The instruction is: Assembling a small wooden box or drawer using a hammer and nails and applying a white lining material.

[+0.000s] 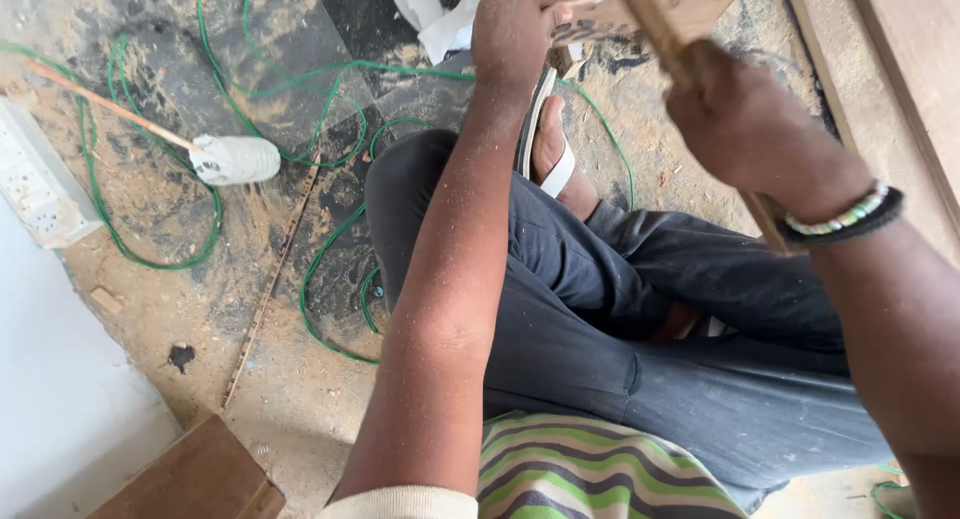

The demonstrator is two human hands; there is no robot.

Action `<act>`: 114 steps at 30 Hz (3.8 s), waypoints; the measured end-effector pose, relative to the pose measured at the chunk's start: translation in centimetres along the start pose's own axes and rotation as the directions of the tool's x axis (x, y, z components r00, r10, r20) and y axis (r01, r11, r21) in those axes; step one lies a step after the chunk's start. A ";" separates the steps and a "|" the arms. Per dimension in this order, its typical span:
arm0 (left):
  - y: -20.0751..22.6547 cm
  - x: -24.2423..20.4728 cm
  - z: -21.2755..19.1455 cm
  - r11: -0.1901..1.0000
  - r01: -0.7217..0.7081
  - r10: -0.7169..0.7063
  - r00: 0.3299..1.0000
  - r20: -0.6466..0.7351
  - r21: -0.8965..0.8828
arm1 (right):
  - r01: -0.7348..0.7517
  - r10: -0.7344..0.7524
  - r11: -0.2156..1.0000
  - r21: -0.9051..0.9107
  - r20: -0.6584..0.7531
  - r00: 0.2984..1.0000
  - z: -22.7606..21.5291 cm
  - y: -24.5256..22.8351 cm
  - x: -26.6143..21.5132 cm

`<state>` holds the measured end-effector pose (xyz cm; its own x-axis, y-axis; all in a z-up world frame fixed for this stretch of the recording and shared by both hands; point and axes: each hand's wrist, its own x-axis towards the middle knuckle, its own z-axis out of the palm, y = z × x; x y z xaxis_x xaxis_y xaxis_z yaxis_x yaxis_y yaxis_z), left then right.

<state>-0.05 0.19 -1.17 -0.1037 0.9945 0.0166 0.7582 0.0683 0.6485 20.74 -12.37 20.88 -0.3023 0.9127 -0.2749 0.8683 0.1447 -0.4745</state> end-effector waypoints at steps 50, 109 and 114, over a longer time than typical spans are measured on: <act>3.2 -1.6 -3.3 0.989 -0.140 0.140 0.990 0.001 0.051 | -0.044 0.043 0.999 -0.032 -0.033 0.999 -0.9 -1.2 0.7; 0.2 2.5 1.1 0.587 0.424 -0.123 0.889 0.442 -0.689 | -0.159 0.209 0.250 0.955 0.108 0.972 16.9 15.0 12.3; 3.7 1.9 -3.4 0.285 0.603 -0.190 0.798 0.572 -0.746 | 0.225 0.364 -0.576 0.786 0.000 0.931 18.5 12.6 18.2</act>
<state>0.38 2.05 3.79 0.1417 0.8262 -0.5453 -0.3264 0.5591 0.7622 18.97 -1.02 -5.55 0.0345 0.9025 -0.4292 -0.8773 -0.1784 -0.4455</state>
